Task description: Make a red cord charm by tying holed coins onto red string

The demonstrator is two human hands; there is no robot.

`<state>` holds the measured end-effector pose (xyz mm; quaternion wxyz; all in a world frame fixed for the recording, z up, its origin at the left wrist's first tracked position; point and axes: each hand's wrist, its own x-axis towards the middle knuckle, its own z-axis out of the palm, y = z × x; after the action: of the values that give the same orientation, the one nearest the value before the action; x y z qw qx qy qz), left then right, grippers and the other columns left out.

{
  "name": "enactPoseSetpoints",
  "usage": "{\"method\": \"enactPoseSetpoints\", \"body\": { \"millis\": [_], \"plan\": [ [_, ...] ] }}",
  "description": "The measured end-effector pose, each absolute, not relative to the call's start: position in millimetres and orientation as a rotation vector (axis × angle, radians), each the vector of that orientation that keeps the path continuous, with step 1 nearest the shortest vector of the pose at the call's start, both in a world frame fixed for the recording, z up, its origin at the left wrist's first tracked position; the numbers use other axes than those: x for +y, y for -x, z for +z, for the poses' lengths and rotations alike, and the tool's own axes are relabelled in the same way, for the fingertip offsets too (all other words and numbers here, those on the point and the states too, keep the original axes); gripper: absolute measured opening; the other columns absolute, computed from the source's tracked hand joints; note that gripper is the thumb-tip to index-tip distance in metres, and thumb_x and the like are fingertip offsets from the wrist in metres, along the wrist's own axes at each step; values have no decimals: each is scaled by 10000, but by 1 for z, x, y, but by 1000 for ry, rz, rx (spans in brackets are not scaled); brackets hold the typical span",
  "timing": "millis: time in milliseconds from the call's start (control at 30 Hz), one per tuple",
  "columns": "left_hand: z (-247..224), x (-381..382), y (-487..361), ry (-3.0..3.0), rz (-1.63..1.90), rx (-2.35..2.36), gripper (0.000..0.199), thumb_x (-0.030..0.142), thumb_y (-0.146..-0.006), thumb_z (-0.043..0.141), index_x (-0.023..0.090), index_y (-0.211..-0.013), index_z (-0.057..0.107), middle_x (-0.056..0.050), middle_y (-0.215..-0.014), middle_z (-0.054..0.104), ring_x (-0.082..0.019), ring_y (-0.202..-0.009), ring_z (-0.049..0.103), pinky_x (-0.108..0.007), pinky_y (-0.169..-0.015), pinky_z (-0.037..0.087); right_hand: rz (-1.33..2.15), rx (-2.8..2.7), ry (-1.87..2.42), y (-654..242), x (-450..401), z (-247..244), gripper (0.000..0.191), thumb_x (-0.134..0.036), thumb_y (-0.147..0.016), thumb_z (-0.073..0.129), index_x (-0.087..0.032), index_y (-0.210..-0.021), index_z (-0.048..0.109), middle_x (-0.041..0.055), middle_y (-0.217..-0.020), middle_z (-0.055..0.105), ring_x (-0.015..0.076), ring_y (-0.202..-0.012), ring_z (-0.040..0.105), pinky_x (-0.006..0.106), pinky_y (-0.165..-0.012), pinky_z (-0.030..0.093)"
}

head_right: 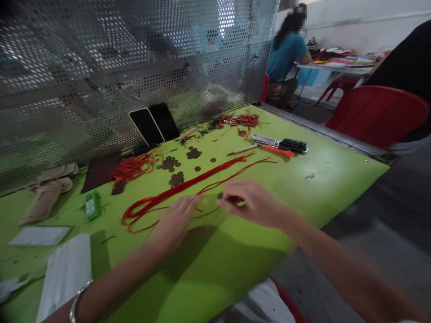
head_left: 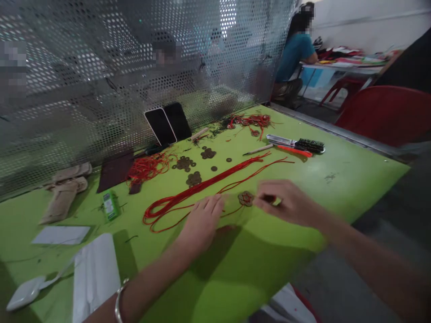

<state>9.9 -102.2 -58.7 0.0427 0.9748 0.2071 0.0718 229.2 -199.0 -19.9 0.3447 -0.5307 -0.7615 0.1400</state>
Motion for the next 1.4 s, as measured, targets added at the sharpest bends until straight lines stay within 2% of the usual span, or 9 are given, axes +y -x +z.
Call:
{"method": "enactPoseSetpoints", "body": {
  "millis": [167,467,633,767,867,967,1067,1200,1400],
  "plan": [
    [-62,-133,-39,-2865,318,424,119,187,-865,496,168,-911,605,-53,-872,644,-191,-836,608,-318,-745,512,426,-2137,1067,-192,-199,-12,212,-326,-889,546,-186,-730,555,18,-741,574,123,-704,505,243,-643,395],
    [-63,-143,2,-2828,352,509,258,182,-944,342,158,-970,598,-68,-961,657,-181,-872,599,-346,-774,503,445,-2250,1452,-253,-178,-63,366,-444,-904,471,-230,-1167,607,94,-1151,581,236,-1057,532,408,-929,410],
    [-54,-142,30,-2799,348,604,248,188,-933,363,174,-981,606,-62,-974,656,-175,-911,591,-349,-827,495,369,-2282,1434,-237,-184,-72,343,-389,-919,441,-262,-1200,592,80,-1152,577,234,-1069,525,404,-915,424],
    [-52,-128,51,-2903,225,708,361,29,-840,383,182,-1080,606,-69,-1069,648,-189,-1012,574,-384,-901,467,345,-2231,1533,-218,-185,-75,433,-536,-842,528,-191,-1077,644,99,-1086,597,255,-1002,549,419,-866,442],
    [-50,-115,61,-2985,127,970,460,-46,-753,384,157,-1096,613,-99,-1162,614,-232,-1115,532,-438,-965,419,346,-2193,1600,-207,-185,-77,373,-481,-843,558,-175,-1038,645,98,-1075,597,245,-987,553,399,-853,446],
    [-47,-113,53,-2973,244,1162,314,94,-864,399,138,-1091,611,-114,-1176,595,-241,-1121,525,-438,-990,401,327,-2136,1650,-196,-187,-78,256,-381,-867,544,-182,-992,646,83,-1039,602,221,-960,555,368,-839,444],
    [-47,-120,28,-2985,314,887,341,314,-915,448,178,-1217,533,-87,-1250,557,-223,-1157,499,-417,-1010,390,296,-2094,1674,-186,-189,-82,251,-387,-841,573,-173,-961,628,80,-988,600,229,-952,544,376,-840,433],
    [-55,-120,-1,-3013,218,549,331,300,-871,549,192,-1184,551,-76,-1208,591,-220,-1122,517,-389,-968,404,346,-1991,1704,-183,-187,-91,348,-424,-788,634,-156,-1002,577,92,-1012,587,238,-965,531,388,-848,425],
    [-59,-116,-2,-2944,229,633,218,346,-892,505,179,-955,632,-51,-929,653,-204,-904,578,-360,-832,441,457,-1904,1678,-190,-186,-95,374,-424,-771,663,-151,-1017,594,92,-1051,572,222,-985,514,379,-880,422]
  ]
}}
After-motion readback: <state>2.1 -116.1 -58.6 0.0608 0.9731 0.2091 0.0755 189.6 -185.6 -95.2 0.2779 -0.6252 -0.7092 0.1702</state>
